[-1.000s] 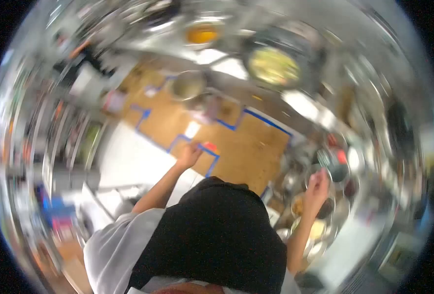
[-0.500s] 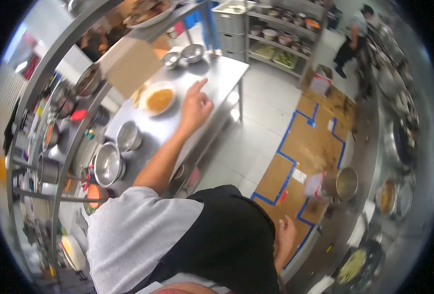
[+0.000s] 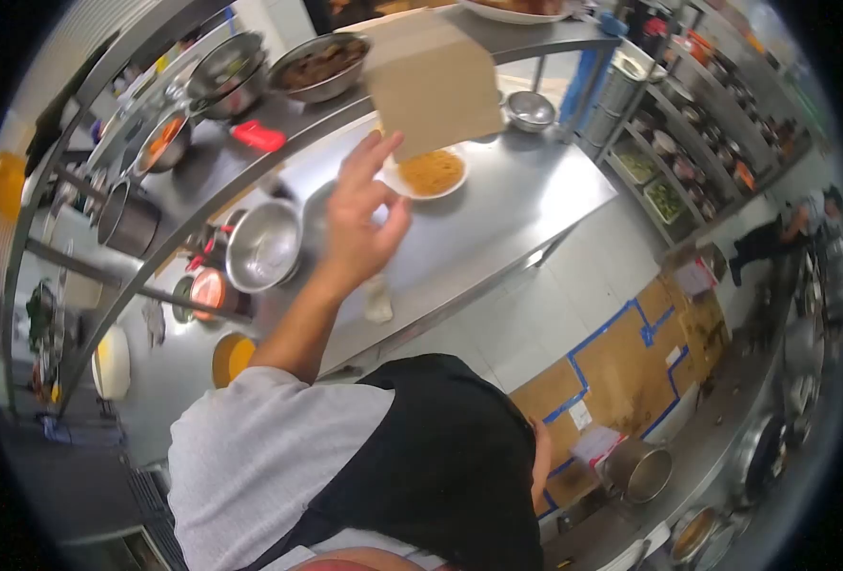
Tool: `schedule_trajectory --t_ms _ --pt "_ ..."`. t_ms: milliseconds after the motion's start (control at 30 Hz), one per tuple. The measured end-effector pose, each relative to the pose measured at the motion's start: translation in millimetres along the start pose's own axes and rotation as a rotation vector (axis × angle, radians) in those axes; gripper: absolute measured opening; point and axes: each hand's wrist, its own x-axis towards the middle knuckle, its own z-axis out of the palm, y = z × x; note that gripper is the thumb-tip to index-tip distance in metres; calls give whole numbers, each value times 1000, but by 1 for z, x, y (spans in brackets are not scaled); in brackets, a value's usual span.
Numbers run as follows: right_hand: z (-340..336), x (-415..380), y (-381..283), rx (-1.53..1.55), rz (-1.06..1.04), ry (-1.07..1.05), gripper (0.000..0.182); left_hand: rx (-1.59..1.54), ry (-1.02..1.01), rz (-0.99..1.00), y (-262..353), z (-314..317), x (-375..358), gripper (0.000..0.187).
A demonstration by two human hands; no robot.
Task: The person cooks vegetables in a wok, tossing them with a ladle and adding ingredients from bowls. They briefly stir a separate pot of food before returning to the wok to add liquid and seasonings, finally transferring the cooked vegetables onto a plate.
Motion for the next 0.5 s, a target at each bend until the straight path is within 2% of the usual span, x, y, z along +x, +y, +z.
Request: schedule_trajectory --t_ms 100,133,167,200,233,267,333,400,467,500 --pt "20 36 -34 -86 76 -89 36 32 82 -88 -8 -40 -8 12" --pt "22 41 -44 -281 3 -103 37 3 157 -106 -9 -52 -11 4" --pt "25 45 -54 -475 -72 -104 39 97 259 -86 -9 -64 -12 11" --pt "29 51 -63 -832 -280 -125 40 78 249 -185 -18 -69 -24 15" --pt "37 54 -75 -807 -290 -131 42 60 239 -277 -26 -73 -38 19" --pt "43 55 -88 -780 -302 -131 43 8 103 -469 -31 -71 -62 26" --pt "57 57 -108 -801 -276 -125 44 153 -226 -778 -76 -44 -143 31" --pt "60 52 -112 -788 -245 -107 44 552 -513 -590 -132 -4 -249 46" --pt "57 45 -108 -747 -219 -101 44 509 -779 -1012 -126 27 -261 58" --pt "51 40 -98 -724 -190 -84 44 463 -724 -1008 -132 44 -276 58"
